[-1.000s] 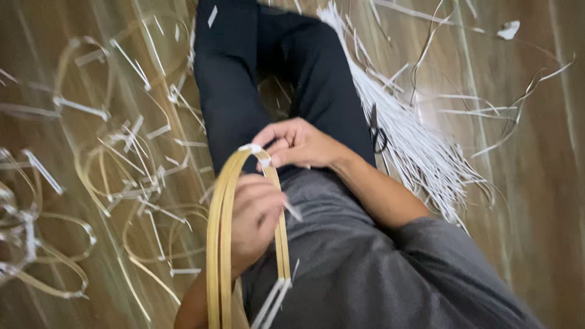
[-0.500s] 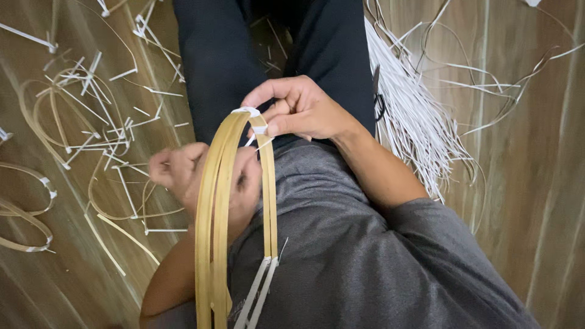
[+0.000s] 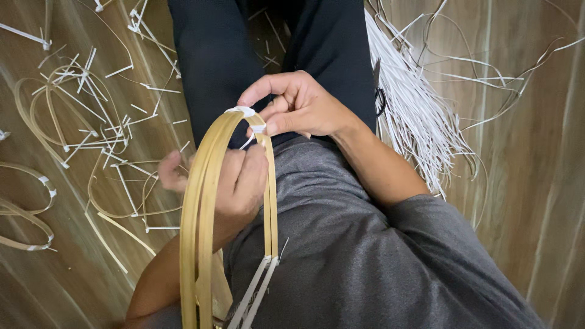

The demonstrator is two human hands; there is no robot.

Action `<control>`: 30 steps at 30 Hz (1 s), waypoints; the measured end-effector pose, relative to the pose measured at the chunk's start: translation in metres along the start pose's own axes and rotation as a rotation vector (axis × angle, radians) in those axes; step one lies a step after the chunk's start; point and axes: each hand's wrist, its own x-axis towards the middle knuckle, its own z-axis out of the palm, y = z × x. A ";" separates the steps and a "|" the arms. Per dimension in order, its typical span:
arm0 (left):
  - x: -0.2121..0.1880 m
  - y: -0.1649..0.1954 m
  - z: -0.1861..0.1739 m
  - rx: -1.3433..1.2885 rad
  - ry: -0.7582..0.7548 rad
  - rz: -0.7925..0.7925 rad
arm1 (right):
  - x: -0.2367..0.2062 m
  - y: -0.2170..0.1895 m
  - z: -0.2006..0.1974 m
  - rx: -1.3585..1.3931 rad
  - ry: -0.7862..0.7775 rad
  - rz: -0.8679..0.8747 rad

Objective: The person sits on the floor and weaves white plastic strips around a curved wooden frame. They repeatedly thread the strips through the frame, tighten them, and trim excess with scissors. The process continues with additional strips added to build up the woven structure.

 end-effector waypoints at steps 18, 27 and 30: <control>-0.003 0.003 -0.025 0.151 -0.130 -0.004 | -0.004 0.002 -0.002 0.022 -0.009 0.014; -0.001 0.002 0.016 -0.006 0.063 -0.019 | -0.004 0.003 0.000 0.002 0.042 0.056; 0.001 0.008 0.014 -0.014 0.178 -0.133 | -0.003 -0.001 0.001 -0.021 0.018 0.057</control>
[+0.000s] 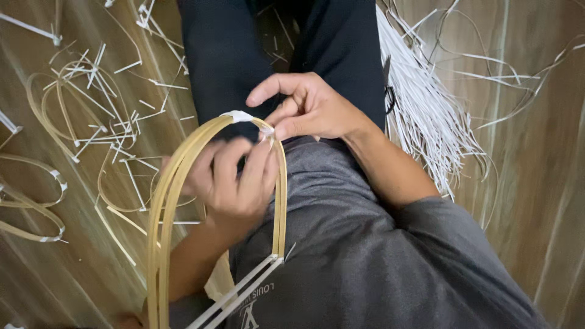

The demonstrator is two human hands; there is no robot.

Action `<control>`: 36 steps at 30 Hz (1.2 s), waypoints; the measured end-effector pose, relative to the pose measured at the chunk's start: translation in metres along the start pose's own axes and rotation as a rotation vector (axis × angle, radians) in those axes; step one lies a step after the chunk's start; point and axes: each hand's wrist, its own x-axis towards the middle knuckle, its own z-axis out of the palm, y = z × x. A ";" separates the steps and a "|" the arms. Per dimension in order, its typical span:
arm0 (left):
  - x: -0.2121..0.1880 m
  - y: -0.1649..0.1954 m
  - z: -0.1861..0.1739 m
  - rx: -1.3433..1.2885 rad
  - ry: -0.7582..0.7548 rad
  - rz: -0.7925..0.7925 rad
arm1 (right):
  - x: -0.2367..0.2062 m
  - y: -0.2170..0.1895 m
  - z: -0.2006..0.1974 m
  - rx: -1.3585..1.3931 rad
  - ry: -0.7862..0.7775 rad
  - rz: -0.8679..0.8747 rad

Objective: The person sits on the floor and weaves white plastic strips around a curved wooden frame. They repeatedly thread the strips through the frame, tighten them, and trim excess with scissors. The process continues with additional strips added to build up the woven structure.

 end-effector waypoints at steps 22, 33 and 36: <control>0.015 -0.002 0.007 -0.724 -0.070 -0.735 | -0.002 0.002 0.017 -0.146 -0.015 -0.112; 0.015 0.009 0.017 -0.528 0.023 -0.515 | -0.002 0.001 0.020 -0.252 -0.005 -0.139; 0.018 0.001 0.013 -0.752 -0.061 -0.648 | -0.002 0.002 0.020 -0.187 -0.017 -0.144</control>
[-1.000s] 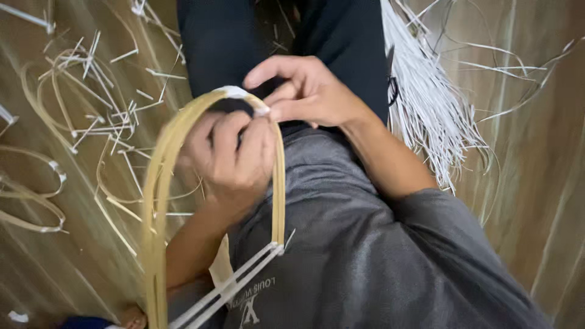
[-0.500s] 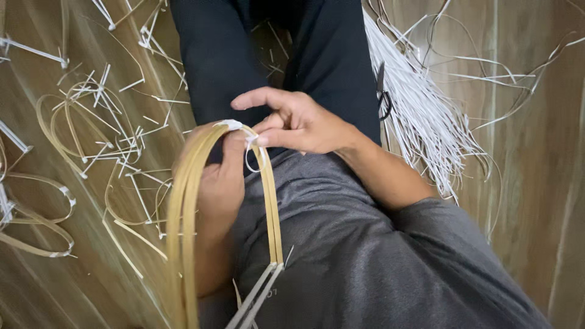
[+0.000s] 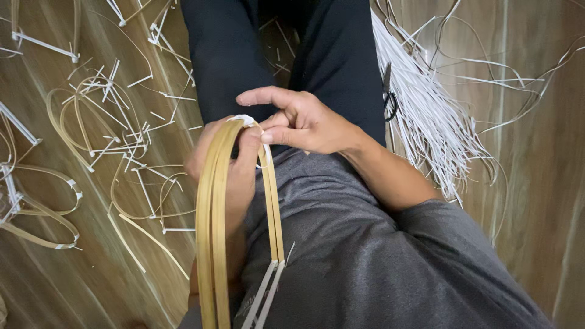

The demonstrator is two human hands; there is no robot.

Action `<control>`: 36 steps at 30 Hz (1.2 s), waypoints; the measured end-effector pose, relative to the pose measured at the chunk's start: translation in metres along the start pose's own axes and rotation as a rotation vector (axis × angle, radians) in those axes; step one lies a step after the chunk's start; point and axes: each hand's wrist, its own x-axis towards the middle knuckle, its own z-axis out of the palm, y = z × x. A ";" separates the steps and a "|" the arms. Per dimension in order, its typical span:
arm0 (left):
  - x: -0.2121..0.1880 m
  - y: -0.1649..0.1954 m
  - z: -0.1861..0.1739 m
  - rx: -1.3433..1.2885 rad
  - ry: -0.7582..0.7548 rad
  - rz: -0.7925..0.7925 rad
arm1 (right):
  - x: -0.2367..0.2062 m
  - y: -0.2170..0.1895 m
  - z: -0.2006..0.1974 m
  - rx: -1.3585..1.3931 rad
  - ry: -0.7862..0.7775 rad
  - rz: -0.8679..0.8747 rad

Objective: The person sits on the floor and weaves white plastic strips around a curved wooden frame. They repeatedly thread the strips through the frame, tighten them, and trim excess with scissors. The process continues with additional strips added to build up the woven structure.

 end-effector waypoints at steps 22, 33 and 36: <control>-0.013 -0.007 0.005 0.139 0.141 0.002 | 0.002 -0.001 -0.001 -0.137 -0.005 -0.005; -0.013 -0.002 0.008 0.206 0.150 0.094 | 0.001 0.004 -0.003 -0.129 -0.024 -0.044; -0.016 0.001 0.011 0.279 0.181 0.211 | 0.001 0.005 -0.004 -0.114 -0.030 -0.045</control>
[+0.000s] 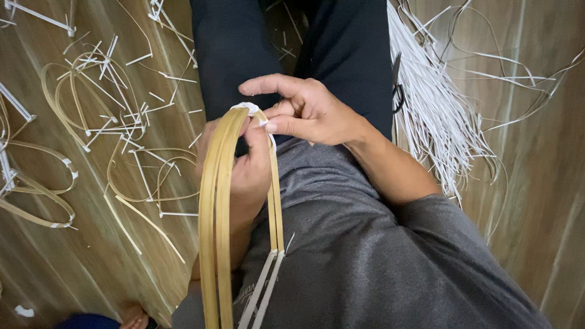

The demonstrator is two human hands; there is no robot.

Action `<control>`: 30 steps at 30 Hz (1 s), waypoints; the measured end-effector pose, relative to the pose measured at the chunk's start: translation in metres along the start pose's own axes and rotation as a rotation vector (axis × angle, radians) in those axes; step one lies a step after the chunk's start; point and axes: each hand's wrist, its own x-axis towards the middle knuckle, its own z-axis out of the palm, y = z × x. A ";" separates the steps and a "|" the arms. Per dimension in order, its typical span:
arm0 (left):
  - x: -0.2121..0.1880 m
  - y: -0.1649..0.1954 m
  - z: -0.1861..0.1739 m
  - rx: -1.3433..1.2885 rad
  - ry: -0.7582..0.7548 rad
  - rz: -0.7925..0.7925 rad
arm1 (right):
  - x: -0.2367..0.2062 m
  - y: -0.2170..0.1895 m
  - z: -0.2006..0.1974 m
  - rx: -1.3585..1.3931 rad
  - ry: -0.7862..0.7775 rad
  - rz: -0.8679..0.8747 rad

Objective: The person sits on the floor and weaves white plastic strips around a curved wooden frame. They repeatedly thread the strips through the frame, tighten them, and trim excess with scissors. The process continues with additional strips added to build up the woven structure.

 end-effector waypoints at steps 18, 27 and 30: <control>-0.010 -0.018 -0.002 -0.016 -0.117 0.075 | 0.000 -0.007 0.002 -0.111 0.021 -0.007; 0.012 -0.060 -0.008 -0.592 0.123 -0.030 | 0.005 -0.030 0.020 -0.251 0.066 -0.050; -0.010 -0.052 -0.003 -0.673 -0.028 -0.210 | 0.011 -0.031 0.024 -0.298 0.077 -0.035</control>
